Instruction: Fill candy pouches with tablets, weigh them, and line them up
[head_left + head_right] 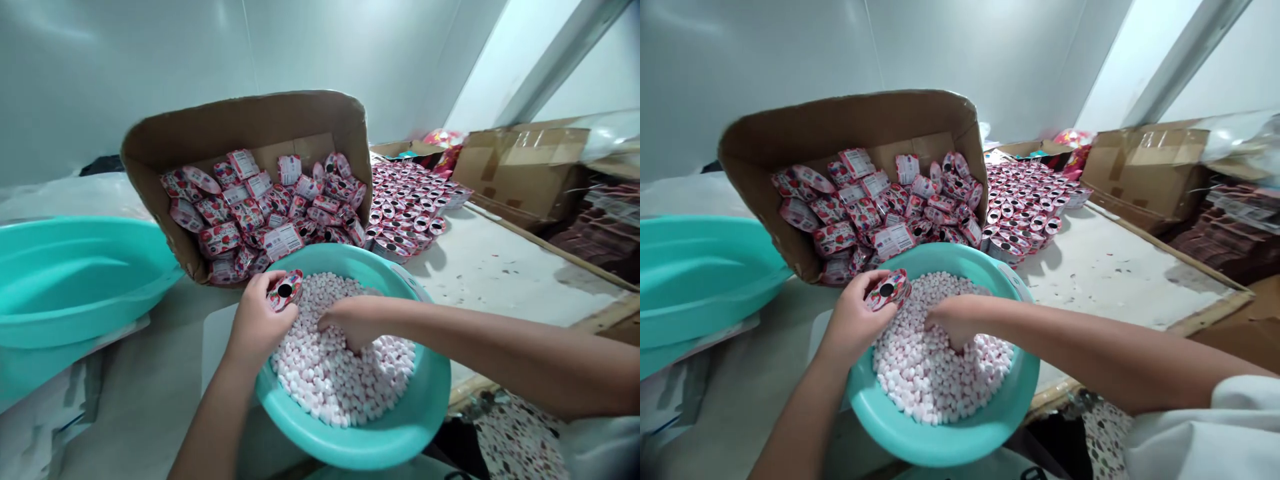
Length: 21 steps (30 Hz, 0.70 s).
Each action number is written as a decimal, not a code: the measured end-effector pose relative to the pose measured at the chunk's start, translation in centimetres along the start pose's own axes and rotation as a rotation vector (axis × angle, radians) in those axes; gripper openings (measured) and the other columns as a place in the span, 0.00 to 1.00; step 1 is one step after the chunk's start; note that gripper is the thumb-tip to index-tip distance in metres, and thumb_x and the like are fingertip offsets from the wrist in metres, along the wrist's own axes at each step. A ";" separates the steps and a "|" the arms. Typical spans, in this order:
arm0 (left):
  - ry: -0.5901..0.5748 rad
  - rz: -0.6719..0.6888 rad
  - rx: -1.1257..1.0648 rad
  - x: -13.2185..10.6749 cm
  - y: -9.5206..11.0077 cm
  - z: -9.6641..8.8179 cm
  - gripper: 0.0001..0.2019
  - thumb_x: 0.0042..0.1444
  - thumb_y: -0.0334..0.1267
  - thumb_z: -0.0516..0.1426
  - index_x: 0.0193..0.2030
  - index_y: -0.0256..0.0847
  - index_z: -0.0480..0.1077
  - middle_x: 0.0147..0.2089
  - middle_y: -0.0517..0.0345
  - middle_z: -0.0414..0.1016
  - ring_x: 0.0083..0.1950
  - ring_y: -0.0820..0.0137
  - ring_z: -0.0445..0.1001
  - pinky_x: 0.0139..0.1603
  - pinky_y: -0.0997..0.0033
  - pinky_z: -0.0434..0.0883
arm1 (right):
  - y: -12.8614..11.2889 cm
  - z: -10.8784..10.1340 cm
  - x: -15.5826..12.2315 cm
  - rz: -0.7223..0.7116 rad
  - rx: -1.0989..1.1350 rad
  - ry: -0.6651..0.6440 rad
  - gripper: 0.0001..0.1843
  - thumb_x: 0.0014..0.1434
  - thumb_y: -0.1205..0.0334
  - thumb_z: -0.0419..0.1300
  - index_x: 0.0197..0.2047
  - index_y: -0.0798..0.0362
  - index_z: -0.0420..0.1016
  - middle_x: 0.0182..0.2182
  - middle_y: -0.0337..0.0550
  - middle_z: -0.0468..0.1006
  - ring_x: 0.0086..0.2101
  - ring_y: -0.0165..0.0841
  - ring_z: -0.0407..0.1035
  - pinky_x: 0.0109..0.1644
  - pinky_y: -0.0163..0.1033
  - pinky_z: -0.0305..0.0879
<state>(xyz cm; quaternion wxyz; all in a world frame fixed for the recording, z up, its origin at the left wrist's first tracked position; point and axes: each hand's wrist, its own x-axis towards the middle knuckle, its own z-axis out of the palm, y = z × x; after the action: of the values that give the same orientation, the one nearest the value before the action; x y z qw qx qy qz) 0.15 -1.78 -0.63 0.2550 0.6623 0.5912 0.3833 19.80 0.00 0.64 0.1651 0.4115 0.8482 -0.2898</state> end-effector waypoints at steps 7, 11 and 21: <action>-0.264 0.126 0.130 -0.7 0.6 0.1 0.24 0.49 0.27 0.58 0.56 0.39 0.72 0.52 0.53 0.74 0.54 0.64 0.73 0.59 0.65 0.69 | 0.7 -4.4 -0.6 -0.107 -0.067 0.023 0.21 0.49 0.73 0.61 0.45 0.48 0.81 0.36 0.41 0.82 0.35 0.35 0.72 0.36 0.37 0.62; -0.359 0.125 0.101 -0.6 1.0 0.0 0.18 0.53 0.29 0.58 0.51 0.39 0.74 0.51 0.52 0.77 0.52 0.63 0.75 0.55 0.65 0.70 | -1.4 -7.9 -0.9 -0.101 -0.135 0.105 0.16 0.51 0.68 0.62 0.44 0.49 0.80 0.34 0.37 0.80 0.30 0.31 0.69 0.31 0.35 0.57; -0.425 0.020 0.134 -0.7 0.7 0.4 0.13 0.54 0.33 0.58 0.47 0.42 0.75 0.47 0.52 0.79 0.49 0.59 0.77 0.50 0.64 0.73 | -3.1 -7.2 0.5 -0.082 -0.145 0.167 0.14 0.51 0.61 0.67 0.43 0.49 0.77 0.33 0.38 0.77 0.29 0.31 0.67 0.27 0.36 0.54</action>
<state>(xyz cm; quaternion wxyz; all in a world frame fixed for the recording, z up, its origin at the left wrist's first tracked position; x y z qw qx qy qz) 0.87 -2.56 -0.40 0.3255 0.7494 0.5417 0.1974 16.73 3.31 7.13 0.1111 0.3862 0.8938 -0.1989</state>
